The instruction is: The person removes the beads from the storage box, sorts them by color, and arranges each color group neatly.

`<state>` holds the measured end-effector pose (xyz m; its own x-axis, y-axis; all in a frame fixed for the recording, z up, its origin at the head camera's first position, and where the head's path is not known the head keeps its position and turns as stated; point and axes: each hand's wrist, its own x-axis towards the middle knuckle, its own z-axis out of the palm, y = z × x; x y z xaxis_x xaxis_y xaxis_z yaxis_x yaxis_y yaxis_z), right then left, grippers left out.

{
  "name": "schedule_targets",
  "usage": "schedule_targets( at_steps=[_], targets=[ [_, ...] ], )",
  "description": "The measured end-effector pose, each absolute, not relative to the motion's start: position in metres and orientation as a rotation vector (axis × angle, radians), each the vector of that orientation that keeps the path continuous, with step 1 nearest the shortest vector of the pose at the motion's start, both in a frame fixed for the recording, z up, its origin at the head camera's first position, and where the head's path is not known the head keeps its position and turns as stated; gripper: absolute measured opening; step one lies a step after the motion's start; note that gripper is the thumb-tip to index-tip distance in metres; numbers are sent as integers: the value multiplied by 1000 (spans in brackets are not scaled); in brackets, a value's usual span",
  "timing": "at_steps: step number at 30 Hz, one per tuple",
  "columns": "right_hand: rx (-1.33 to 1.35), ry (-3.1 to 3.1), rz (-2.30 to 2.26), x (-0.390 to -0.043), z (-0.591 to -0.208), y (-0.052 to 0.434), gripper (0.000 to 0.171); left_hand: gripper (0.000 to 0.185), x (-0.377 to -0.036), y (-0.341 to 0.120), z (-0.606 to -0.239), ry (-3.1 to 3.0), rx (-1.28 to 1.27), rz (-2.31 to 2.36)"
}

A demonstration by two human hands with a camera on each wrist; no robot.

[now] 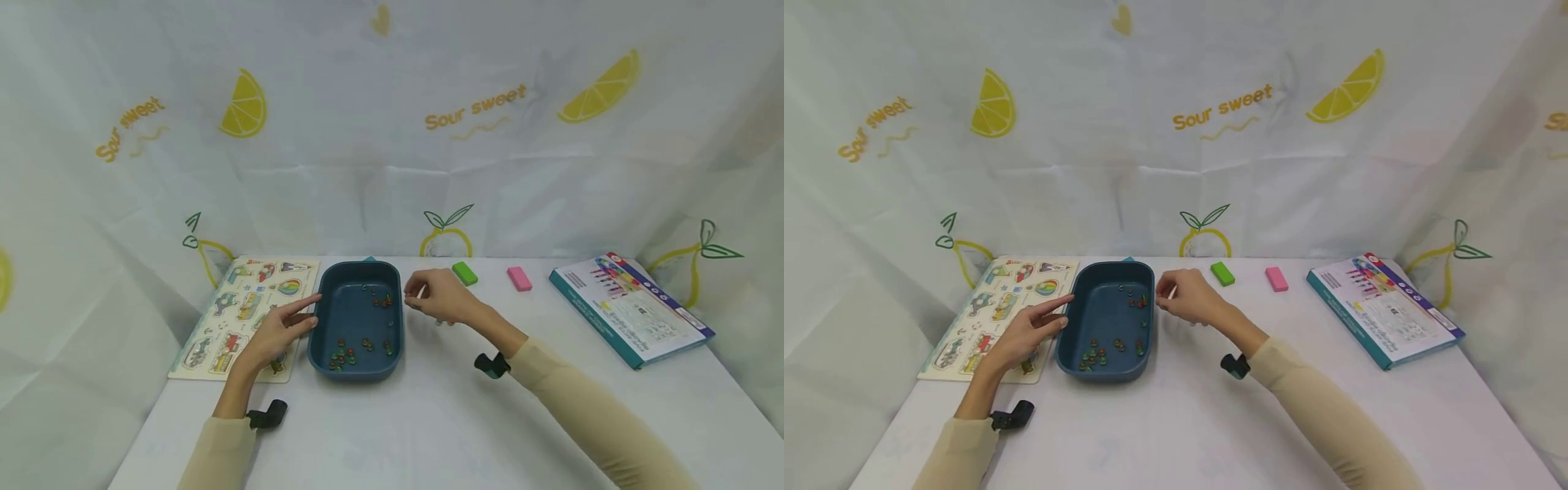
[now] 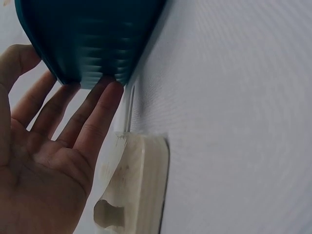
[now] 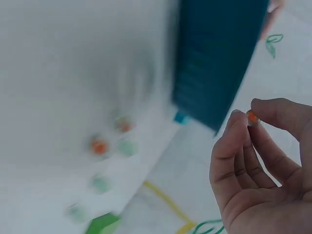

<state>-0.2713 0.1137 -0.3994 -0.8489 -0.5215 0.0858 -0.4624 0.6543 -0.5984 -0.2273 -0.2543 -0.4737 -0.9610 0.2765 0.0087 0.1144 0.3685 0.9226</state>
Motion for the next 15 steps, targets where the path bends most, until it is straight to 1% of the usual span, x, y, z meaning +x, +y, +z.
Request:
schedule_targets(
  at_steps=[4,8,10,15],
  targets=[
    [-734,2791,-935,-261,-418,157,12,54,-227,-255,-474,2485,365,1650],
    [-665,2836,-881,-252,-435,189,11,55,-228,-254,-475,2479,386,1646],
    [-626,2842,-859,-250,-442,199,10,55,-228,-254,-474,2484,386,1640],
    [-626,2858,-834,-251,-453,209,8,54,-227,-254,-474,2494,384,1635]
  ],
)
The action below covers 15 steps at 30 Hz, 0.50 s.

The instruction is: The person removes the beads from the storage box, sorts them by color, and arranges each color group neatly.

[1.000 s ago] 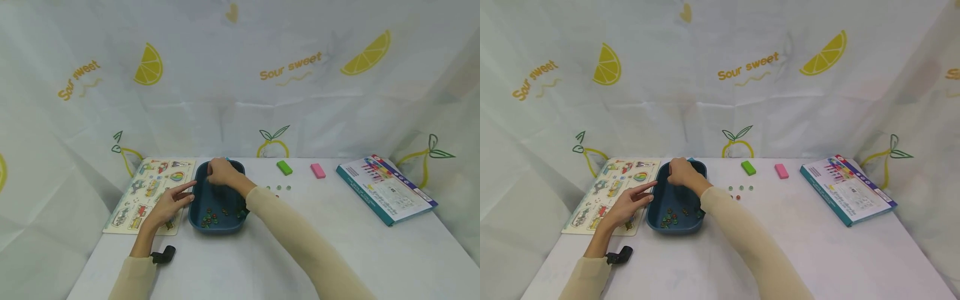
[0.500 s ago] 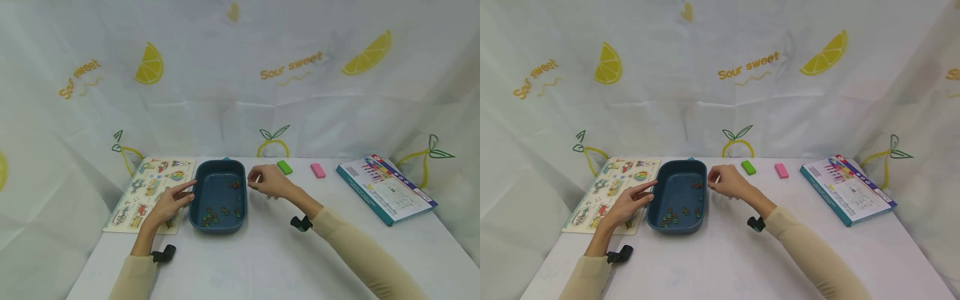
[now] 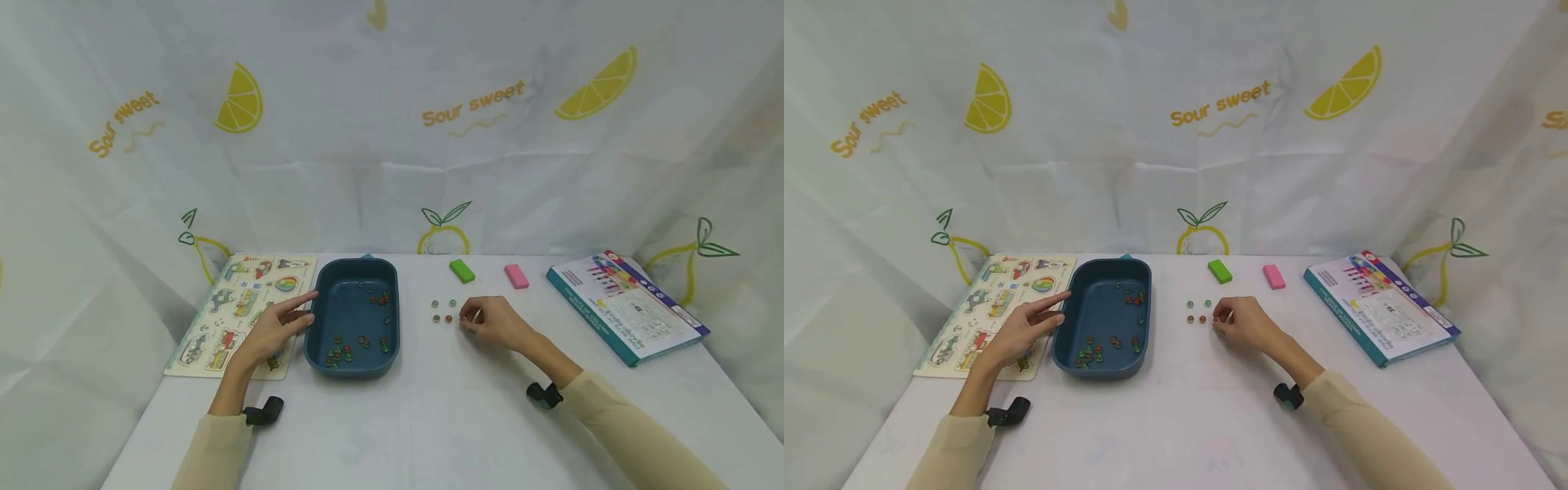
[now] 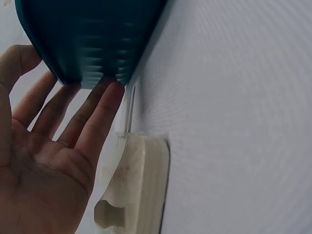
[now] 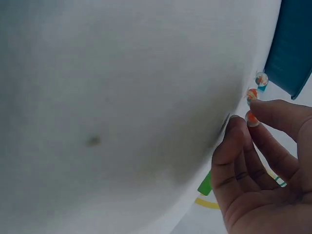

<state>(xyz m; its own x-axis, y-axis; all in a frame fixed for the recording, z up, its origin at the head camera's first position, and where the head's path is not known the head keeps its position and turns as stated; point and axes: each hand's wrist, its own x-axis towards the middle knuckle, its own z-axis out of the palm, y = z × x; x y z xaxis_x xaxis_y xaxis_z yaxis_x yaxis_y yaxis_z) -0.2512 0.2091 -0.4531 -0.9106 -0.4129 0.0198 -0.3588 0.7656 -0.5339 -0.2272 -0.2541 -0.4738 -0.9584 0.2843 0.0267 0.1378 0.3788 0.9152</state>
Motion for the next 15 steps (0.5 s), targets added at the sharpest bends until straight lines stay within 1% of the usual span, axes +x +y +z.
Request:
schedule_targets(
  at_steps=[5,15],
  targets=[
    [-659,2871,-850,-256,-460,210,6,54,-227,-254,-474,2487,389,1634],
    [-656,2870,-807,-260,-462,208,11,55,-227,-255,-472,2482,382,1643]
  ],
)
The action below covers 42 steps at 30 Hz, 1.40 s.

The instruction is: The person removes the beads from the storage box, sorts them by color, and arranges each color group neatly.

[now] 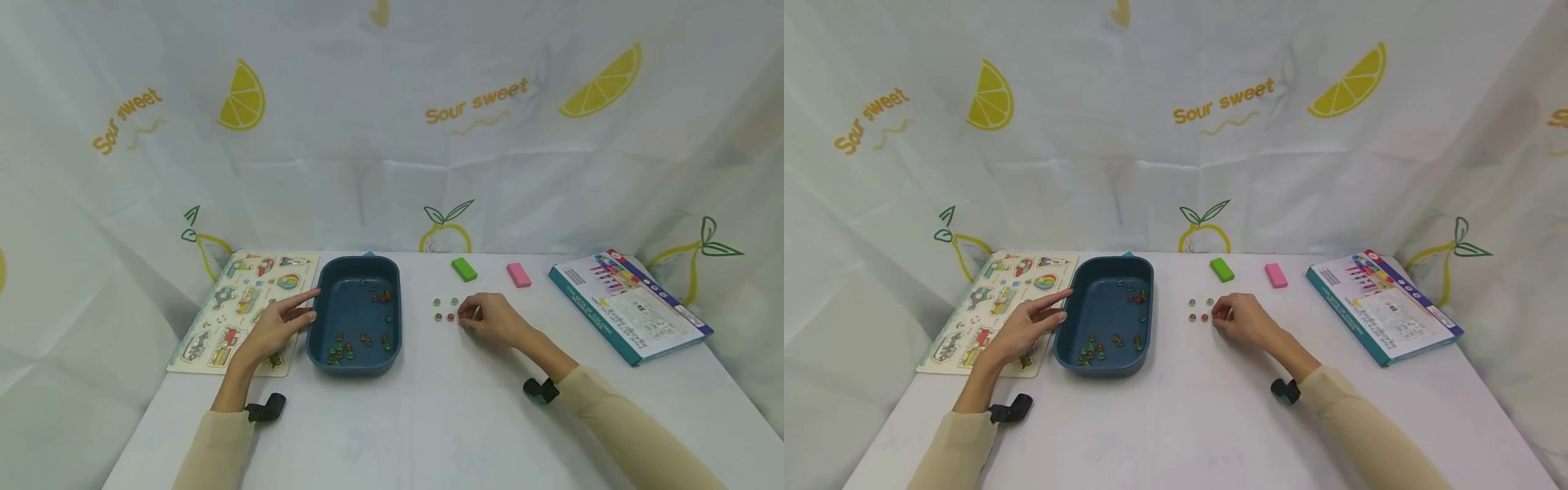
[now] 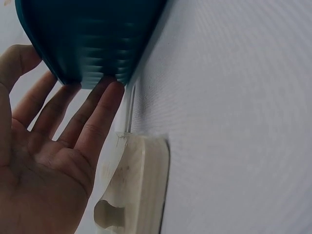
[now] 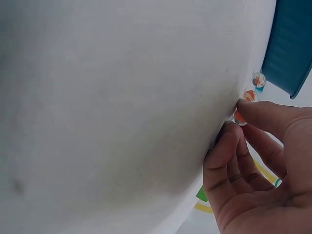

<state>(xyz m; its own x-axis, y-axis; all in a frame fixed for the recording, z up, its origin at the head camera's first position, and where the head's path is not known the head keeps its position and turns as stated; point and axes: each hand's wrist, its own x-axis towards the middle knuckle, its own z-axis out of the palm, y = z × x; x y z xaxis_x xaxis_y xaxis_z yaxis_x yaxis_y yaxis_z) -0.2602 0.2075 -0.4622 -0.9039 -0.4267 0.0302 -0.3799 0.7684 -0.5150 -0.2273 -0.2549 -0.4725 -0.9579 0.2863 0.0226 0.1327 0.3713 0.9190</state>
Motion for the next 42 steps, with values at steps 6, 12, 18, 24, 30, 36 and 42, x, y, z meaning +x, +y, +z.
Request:
schedule_targets(
  at_steps=[6,12,18,24,30,36,42],
  targets=[
    [-656,2873,-803,-261,-462,206,12,55,-228,-255,-471,2483,402,1643],
    [-650,2868,-813,-261,-461,207,13,55,-229,-254,-472,2465,390,1664],
    [-635,2853,-805,-261,-458,207,15,55,-228,-253,-472,2454,379,1672],
    [-699,2871,-842,-258,-440,209,19,55,-228,-253,-472,2451,385,1671],
    [-784,2910,-931,-262,-398,179,19,55,-229,-254,-471,2455,389,1669],
    [-872,2863,-923,-274,-367,109,23,55,-229,-254,-472,2453,376,1676],
    [-809,2855,-889,-302,-367,43,24,56,-229,-254,-474,2425,380,1698]
  ],
)
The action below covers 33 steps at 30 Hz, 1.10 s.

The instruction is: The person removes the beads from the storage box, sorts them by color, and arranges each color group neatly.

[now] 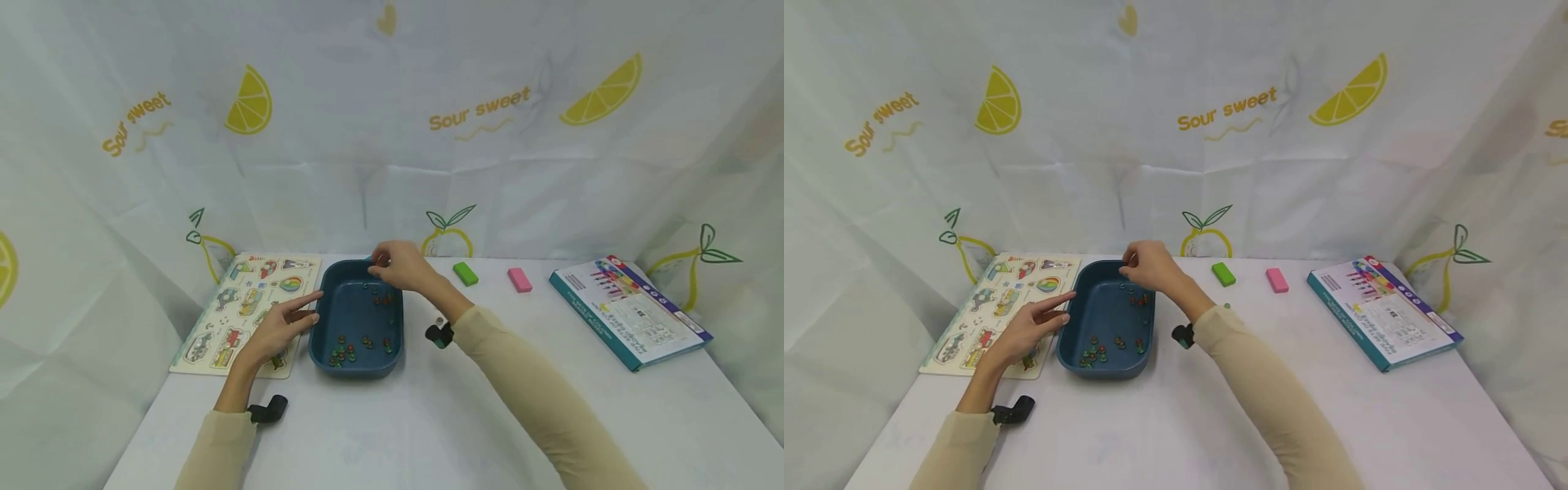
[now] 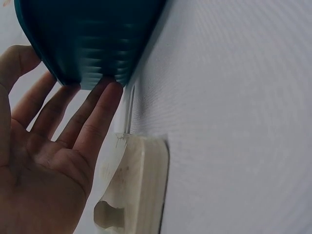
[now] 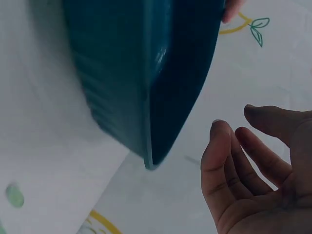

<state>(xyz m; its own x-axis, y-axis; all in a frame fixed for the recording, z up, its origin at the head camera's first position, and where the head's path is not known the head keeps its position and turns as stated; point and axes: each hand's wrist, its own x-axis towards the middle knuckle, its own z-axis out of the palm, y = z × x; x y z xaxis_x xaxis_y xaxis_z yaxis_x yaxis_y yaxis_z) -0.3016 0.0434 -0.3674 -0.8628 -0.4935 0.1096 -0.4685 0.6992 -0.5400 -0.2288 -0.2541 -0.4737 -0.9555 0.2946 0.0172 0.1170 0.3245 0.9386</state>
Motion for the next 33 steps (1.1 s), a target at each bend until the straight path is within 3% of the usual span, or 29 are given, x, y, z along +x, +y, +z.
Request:
schedule_targets(
  at_steps=[13,24,33],
  targets=[
    [-439,2921,-492,-321,-413,-27,17,56,-226,-256,-475,2412,401,1703],
    [-461,2962,-385,-317,-429,-36,23,56,-229,-253,-475,2425,407,1704],
    [-688,2902,-640,-320,-398,-19,17,56,-230,-255,-475,2429,387,1690]
  ],
)
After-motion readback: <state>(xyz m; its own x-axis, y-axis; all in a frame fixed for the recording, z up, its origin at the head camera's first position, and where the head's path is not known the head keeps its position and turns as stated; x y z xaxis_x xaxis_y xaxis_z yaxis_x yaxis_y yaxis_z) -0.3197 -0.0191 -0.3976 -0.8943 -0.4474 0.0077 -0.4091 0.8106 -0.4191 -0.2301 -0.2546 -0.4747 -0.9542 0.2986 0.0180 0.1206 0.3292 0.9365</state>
